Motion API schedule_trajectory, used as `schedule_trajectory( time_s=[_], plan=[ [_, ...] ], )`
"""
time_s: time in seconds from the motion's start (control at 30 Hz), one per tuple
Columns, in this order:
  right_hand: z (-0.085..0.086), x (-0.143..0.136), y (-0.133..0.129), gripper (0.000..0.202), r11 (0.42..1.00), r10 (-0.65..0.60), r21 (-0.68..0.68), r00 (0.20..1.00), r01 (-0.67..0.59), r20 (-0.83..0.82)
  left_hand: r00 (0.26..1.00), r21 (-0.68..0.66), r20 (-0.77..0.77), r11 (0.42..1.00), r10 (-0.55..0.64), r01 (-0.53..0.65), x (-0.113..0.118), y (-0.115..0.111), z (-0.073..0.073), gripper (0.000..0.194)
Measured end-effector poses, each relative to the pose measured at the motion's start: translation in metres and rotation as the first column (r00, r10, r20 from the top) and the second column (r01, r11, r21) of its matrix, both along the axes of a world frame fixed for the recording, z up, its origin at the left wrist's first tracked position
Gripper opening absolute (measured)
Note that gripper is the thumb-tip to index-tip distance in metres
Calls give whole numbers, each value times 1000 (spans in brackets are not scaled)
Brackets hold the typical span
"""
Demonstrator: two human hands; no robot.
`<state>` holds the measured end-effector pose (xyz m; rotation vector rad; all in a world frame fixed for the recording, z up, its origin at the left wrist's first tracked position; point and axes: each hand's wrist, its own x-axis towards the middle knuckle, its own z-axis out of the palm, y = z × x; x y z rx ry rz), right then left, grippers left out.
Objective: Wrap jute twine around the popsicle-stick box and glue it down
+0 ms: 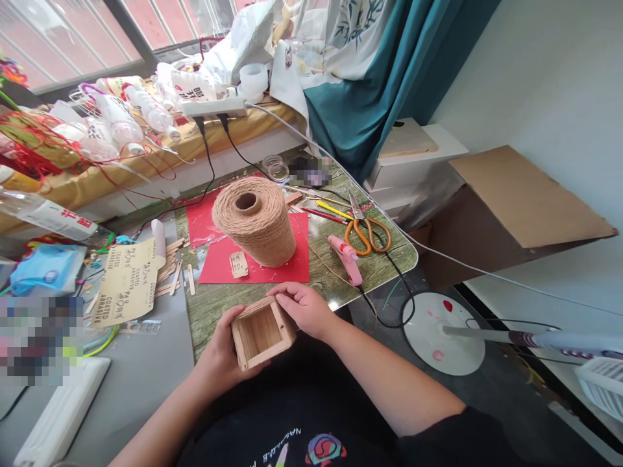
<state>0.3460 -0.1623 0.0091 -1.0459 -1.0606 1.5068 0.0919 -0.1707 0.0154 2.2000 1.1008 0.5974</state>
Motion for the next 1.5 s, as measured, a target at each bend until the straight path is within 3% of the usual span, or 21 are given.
schedule_trajectory(
  time_s=[0.23,0.43,0.53,0.63,0.7,0.73,0.8,0.93,1.1,1.4,1.5],
  plan=[
    [-5,-2,1,31,999,-3,-46,998,1,-59,1000,11,-7,1000,20,-20,-1,0,-2,108],
    [-3,-6,3,25,999,-18,-50,996,14,-87,1000,11,27,1000,16,-16,-3,-2,-13,109],
    [-3,-6,4,25,997,-10,-73,995,2,-102,998,-39,56,999,13,-11,-8,0,-14,111],
    [-1,-7,3,26,994,-19,-105,990,5,-137,992,-192,103,977,-76,95,-15,7,-3,119],
    [0,-8,3,27,993,-25,-118,989,8,-146,976,-319,182,932,-118,172,-17,13,7,107],
    [1,-8,2,28,993,-25,-120,990,8,-141,969,-366,227,914,-93,173,-16,15,11,89],
    [2,-9,2,29,993,-27,-121,993,13,-119,955,-439,293,894,44,93,-10,20,17,55],
    [0,-9,0,29,993,-37,-118,997,29,-66,908,-583,300,810,291,-66,6,26,18,36],
    [-3,-12,0,28,993,-38,-110,998,32,-54,888,-588,302,801,346,-112,12,25,19,32],
    [-1,-15,-1,26,992,-72,-107,996,66,-60,918,-477,301,874,258,-89,10,29,27,45],
    [-1,-14,-2,26,993,-80,-85,996,77,-30,939,-480,254,873,232,-86,9,32,27,36]
  ],
)
